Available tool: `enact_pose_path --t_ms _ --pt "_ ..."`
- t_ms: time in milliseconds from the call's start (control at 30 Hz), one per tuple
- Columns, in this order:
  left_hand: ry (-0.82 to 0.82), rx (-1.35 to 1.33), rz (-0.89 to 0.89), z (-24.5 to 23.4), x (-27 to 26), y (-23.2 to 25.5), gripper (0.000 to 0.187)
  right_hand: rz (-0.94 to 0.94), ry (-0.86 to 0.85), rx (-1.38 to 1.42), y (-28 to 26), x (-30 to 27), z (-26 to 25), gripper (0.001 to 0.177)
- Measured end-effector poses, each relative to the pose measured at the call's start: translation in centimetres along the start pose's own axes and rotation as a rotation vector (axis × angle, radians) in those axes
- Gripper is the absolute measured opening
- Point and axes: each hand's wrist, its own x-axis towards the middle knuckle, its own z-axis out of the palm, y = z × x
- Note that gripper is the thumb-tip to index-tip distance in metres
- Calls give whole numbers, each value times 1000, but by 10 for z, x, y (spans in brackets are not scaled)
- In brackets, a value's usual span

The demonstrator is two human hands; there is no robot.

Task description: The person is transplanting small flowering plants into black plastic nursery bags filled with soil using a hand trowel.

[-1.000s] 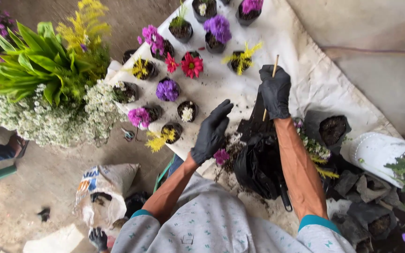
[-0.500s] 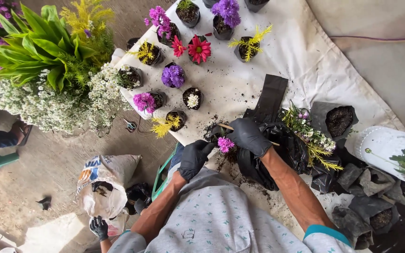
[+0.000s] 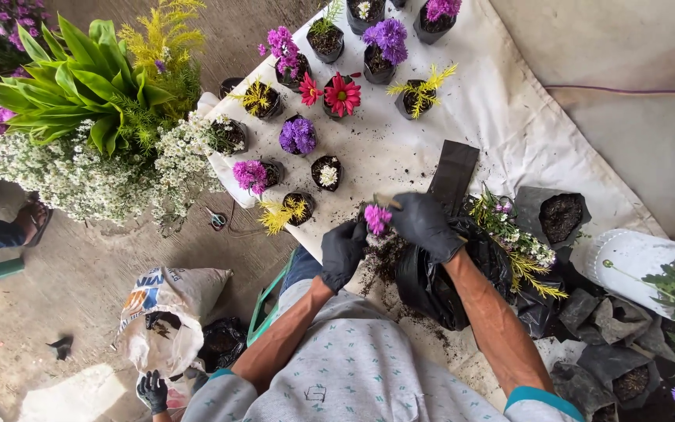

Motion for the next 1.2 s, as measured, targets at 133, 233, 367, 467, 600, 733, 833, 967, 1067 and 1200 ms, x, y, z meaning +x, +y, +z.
enact_pose_path --t_ms 133,233,367,467,600,733,833,967,1067,1200 --pt "92 -246 -19 19 27 39 30 -21 75 221 -12 30 -29 18" --pt "172 -408 -64 26 40 80 32 -82 207 283 -6 76 -31 9" --pt "447 -498 150 61 98 57 38 -185 323 235 4 137 -21 16" --pt "567 -448 250 77 121 46 42 -221 360 202 -1 154 -25 18" --pt "636 -447 281 76 120 59 43 -282 423 141 -10 171 -26 22" --pt "625 -440 228 81 129 53 42 -314 466 103 -6 177 -21 25" --pt "578 -524 185 83 128 51 40 -284 428 186 4 178 -14 23" --pt "468 -692 103 72 103 77 42 -282 481 242 0 167 -15 23" --pt "414 -812 64 70 94 87 60 -279 495 271 -11 151 -22 22" --pt "399 -854 142 78 106 81 76 -281 467 330 -7 150 -19 24"
